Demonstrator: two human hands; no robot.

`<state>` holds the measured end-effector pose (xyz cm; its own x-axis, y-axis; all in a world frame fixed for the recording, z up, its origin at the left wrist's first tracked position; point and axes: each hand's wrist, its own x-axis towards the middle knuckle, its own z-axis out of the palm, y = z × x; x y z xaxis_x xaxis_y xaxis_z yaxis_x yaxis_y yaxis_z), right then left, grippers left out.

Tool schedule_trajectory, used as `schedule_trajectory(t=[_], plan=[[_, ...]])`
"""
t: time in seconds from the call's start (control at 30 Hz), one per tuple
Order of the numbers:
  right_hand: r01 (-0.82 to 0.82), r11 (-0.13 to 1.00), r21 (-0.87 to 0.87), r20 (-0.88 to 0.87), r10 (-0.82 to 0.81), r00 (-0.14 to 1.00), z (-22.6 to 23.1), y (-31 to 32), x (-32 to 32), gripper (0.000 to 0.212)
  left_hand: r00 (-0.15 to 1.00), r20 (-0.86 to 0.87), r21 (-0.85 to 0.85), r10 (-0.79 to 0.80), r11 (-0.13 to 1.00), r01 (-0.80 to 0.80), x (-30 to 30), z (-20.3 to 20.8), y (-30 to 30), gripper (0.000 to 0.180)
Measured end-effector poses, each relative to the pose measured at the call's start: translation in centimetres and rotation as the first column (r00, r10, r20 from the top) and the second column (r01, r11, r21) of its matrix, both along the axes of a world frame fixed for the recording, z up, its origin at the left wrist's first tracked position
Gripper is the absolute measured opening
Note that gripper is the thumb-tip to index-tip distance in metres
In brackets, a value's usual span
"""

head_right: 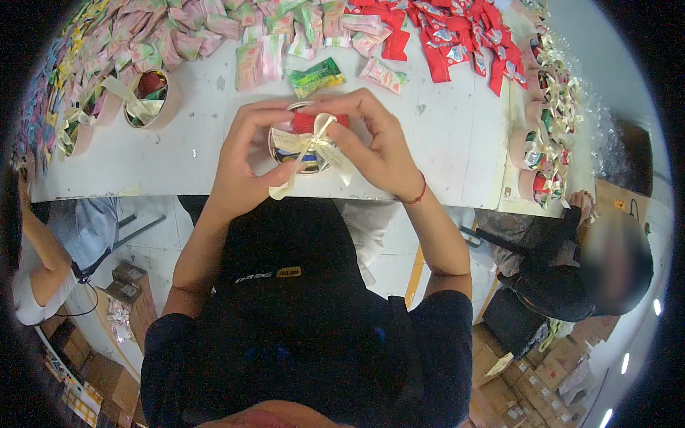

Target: The person assembles small decorative bouquets by placing individually wrapped candies into small round containers and securing them with ribbons. The person repeatedly picks candies from piles on the table, arranges them in the containers, and ties ribbons around the tops.

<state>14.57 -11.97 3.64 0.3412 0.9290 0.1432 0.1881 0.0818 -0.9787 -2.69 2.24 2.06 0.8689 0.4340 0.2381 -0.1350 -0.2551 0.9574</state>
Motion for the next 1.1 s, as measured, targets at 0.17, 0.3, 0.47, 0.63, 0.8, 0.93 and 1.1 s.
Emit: schedule_trajectory(t=[0.17,0.3,0.47,0.63,0.8,0.93,1.1], plan=[[0.038,0.996,0.080,0.581,-0.078,0.810,-0.1,-0.2,0.8,0.025,0.994,0.041,0.181,0.099,0.978,-0.105,0.2,-0.4,-0.6,0.055],[-0.004,0.999,0.050,0.786,-0.037,0.617,1.2,-1.3,0.0,0.037,0.984,0.037,0.426,0.176,0.888,-0.175,-0.2,-0.4,-1.3,0.057],[0.073,0.995,-0.069,0.764,0.005,0.646,2.3,-1.2,-0.9,0.065,0.988,0.006,0.630,0.155,0.766,-0.124,0.0,0.6,-0.9,0.057],[0.021,0.998,-0.053,0.764,0.027,0.645,2.9,0.0,-0.9,0.074,0.990,-0.067,0.662,0.125,0.748,-0.050,1.1,2.7,0.1,0.053],[0.045,0.996,0.082,0.732,-0.091,0.676,2.0,-0.7,-0.9,0.075,0.996,-0.085,0.781,0.015,0.622,0.057,2.0,3.2,1.2,0.037],[0.162,0.970,0.181,0.681,-0.242,0.691,0.6,-2.0,-1.9,0.075,0.990,-0.139,0.809,0.006,0.577,0.110,2.0,3.7,1.0,0.036],[0.125,0.989,0.083,0.770,-0.143,0.622,1.3,-2.1,-1.6,0.073,0.988,-0.149,0.780,-0.048,0.609,0.147,1.5,4.4,2.2,0.033]])
